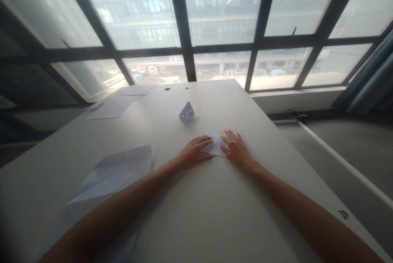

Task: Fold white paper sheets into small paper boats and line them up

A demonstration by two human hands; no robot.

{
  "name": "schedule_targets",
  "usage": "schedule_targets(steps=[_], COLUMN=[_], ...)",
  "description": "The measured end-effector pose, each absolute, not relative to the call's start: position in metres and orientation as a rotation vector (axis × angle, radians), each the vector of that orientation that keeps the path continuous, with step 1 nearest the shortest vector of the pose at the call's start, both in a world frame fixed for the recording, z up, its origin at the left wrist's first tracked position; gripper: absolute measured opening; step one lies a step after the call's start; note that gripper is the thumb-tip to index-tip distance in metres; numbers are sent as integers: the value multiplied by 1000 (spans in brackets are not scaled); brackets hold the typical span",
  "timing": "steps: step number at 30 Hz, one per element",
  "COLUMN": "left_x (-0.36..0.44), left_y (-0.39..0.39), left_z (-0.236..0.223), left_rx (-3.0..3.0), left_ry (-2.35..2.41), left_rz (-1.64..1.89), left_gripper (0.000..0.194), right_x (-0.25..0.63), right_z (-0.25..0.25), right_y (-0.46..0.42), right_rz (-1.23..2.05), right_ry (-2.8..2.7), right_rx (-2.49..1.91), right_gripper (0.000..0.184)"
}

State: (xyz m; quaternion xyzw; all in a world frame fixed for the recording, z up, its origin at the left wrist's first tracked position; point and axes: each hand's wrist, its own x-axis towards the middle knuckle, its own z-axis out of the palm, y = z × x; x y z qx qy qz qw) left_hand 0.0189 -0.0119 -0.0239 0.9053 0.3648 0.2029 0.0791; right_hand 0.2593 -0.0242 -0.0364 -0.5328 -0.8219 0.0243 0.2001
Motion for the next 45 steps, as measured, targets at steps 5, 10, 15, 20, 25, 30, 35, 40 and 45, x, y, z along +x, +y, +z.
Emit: schedule_targets(steps=[5, 10, 15, 20, 25, 30, 35, 40, 45], left_x=[19, 19, 19, 20, 21, 22, 23, 23, 25], left_y=[-7, -4, -2, -2, -3, -12, -16, -11, -13], left_z=[-27, -29, -31, -33, -30, -17, -11, -17, -17], left_rx=[2645, 2634, 2675, 2671, 2636, 2551, 2465, 2467, 2565], left_ry=[1115, 1078, 1014, 1046, 1092, 1158, 1336, 1393, 1336], left_rz=[641, 672, 733, 762, 772, 891, 1114, 1050, 876], left_gripper=[58, 47, 35, 30, 33, 38, 43, 41, 26], right_x=[263, 260, 256, 257, 259, 258, 257, 254, 257], right_z=[-33, -27, -23, -22, -21, -19, -18, -14, -21], right_y=[-23, -24, -28, -30, -30, -31, -33, -32, -21], right_rz=[35, 83, 105, 64, 67, 103, 51, 339, 643], right_ry=[-2250, -2249, -2294, -2339, -2357, -2275, -2074, -1716, -1392], right_rx=[-1416, -1286, -1213, -1222, -1226, -1325, -1399, -1243, -1230], right_gripper=[35, 31, 33, 39, 29, 32, 39, 31, 36])
